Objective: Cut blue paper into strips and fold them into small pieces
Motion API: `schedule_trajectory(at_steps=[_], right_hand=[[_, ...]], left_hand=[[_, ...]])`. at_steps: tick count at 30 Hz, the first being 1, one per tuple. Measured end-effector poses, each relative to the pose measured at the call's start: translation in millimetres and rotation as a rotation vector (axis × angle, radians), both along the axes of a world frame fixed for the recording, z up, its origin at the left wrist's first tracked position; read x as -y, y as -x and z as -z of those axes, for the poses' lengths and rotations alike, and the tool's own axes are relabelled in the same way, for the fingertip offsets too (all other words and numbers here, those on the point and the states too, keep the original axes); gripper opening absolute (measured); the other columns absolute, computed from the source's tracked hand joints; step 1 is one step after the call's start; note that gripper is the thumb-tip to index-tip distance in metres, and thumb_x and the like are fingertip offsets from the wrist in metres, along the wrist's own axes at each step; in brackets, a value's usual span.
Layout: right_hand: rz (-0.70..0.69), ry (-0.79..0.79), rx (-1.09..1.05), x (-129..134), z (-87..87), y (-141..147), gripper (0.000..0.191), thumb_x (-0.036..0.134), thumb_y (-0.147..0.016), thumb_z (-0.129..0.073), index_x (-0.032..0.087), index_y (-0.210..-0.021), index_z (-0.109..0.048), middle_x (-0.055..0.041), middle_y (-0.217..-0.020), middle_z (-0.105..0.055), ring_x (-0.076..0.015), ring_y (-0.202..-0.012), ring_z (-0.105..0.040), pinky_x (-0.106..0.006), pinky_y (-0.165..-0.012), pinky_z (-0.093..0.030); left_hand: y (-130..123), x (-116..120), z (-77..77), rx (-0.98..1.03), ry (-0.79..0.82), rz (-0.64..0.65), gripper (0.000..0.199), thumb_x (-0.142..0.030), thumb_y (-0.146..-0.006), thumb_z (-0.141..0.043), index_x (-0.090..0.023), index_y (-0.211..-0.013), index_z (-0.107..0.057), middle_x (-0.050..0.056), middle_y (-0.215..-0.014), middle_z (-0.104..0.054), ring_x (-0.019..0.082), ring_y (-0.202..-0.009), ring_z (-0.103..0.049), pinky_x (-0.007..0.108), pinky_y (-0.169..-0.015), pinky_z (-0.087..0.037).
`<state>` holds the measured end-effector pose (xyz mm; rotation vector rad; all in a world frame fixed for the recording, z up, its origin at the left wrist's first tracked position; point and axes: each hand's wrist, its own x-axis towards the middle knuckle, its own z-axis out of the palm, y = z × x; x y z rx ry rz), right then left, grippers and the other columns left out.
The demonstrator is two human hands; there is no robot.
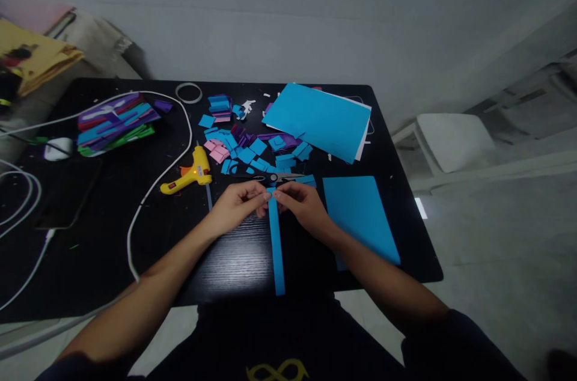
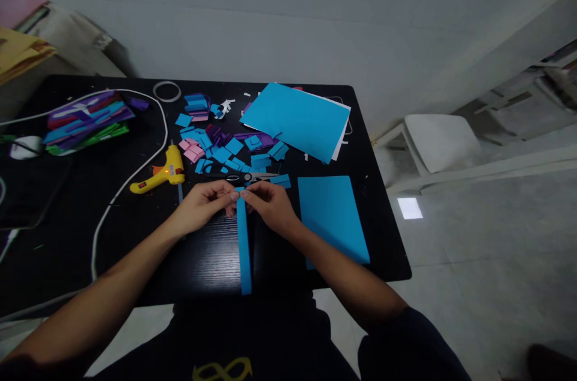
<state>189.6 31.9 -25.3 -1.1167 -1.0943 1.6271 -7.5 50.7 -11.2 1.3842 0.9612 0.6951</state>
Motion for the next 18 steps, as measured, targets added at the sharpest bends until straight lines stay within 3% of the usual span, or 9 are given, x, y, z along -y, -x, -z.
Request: schedule_trajectory(at_steps=[11, 18], right_hand=[[-0.031, -0.009, -0.021, -0.7, 0.4, -2.1, 0.028, 0.048, -0.081, -0.083, 0.021, -0.082, -0.074, 0.0013, -0.075, -0.07, -0.015, -0.071, -0.066, -0.033, -0.074, -0.059], [-0.07, 0.081, -0.079, 1.0, -6.8, -4.7, 0.03, 0.049, -0.079, -0.085, 0.021, -0.081, -0.074, 0.0014, -0.076, -0.07, -0.0142, -0.071, -0.065, -0.029, -0.071, -0.056]], left_hand=[[-1.5, 1.0, -5.7, -0.013, -0.042, 0.003, 0.038, -0.05, -0.094, -0.069, -0.016, -0.077, -0.066, -0.001, -0.064, -0.066, 0.012, -0.059, -0.063, 0.023, -0.06, -0.052], [-0.2, 1.8, -4.6, 0.008, -0.054, 0.004, 0.036, -0.048, -0.093, -0.071, -0.015, -0.08, -0.066, -0.001, -0.063, -0.064, 0.012, -0.06, -0.062, 0.023, -0.061, -0.052]])
